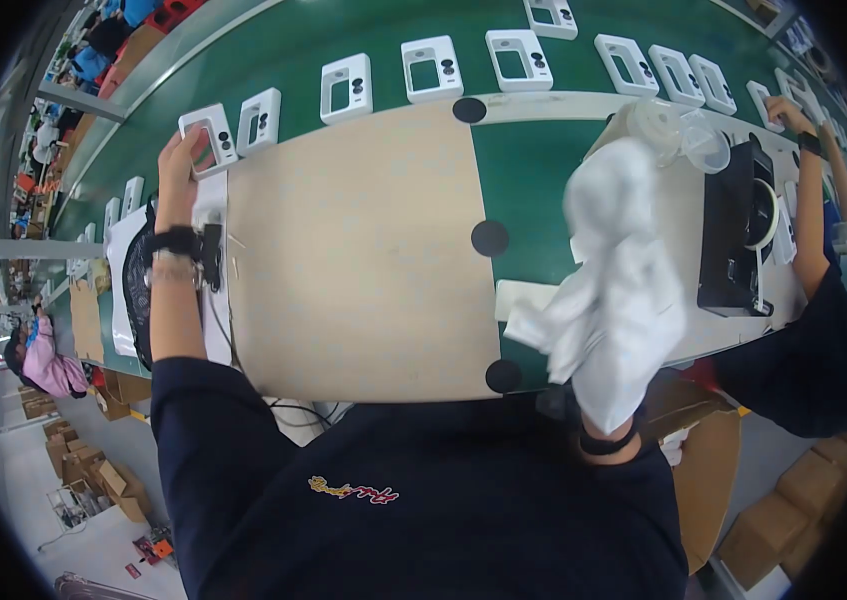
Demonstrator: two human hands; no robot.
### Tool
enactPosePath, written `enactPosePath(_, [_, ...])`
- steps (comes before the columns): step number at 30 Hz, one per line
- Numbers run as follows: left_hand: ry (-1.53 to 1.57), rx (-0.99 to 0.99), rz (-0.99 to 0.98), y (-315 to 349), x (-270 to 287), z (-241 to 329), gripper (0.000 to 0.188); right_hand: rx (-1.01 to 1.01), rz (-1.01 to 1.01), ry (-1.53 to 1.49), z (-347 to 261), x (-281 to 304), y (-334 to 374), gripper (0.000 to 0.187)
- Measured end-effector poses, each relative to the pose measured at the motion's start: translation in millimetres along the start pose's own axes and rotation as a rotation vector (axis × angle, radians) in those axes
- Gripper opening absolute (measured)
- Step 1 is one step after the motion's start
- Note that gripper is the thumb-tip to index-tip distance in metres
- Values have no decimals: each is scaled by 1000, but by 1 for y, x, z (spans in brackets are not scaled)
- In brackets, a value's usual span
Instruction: The person picks up white plastic housings from a conveyor belt and wipes the exterior and interior surfaces of each unit with a cloth. After cleaning each housing, the person places it back onto the belt and repeats the process.
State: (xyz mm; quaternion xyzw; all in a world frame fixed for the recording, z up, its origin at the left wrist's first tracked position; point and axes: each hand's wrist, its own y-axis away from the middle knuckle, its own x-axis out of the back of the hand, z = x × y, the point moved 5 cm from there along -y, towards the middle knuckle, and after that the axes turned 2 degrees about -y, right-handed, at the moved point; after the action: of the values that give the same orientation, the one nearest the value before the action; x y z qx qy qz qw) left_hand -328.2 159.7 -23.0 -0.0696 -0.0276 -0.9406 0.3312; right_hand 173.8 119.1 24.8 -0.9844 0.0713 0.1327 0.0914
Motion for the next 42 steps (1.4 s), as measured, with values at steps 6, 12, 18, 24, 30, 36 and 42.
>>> enactPosePath(6, [-451,249,55,-125,77,-80,27,-252,-101,167,15,6,13,26])
enactPosePath(12, [-1434,-806,227,-63,-61,11,34,-214,-1,255,14,37,-2,23])
enactPosePath(18, [-1108,-117,-488,-8,-208,7,29,-234,-86,129,1,9,0,20])
enactPosePath(24, [-398,-274,-332,19,-199,27,18,-71,159,-104,4,31,4,19])
enactPosePath(30, [-352,-607,-536,197,-207,84,11,-52,-407,421,-15,-34,-4,47])
enactPosePath(36, [-368,-861,-468,272,-184,73,10,494,-1006,923,-6,-106,36,32])
enactPosePath(42, [-175,-346,-472,276,-144,53,10,613,-869,523,11,-77,60,29])
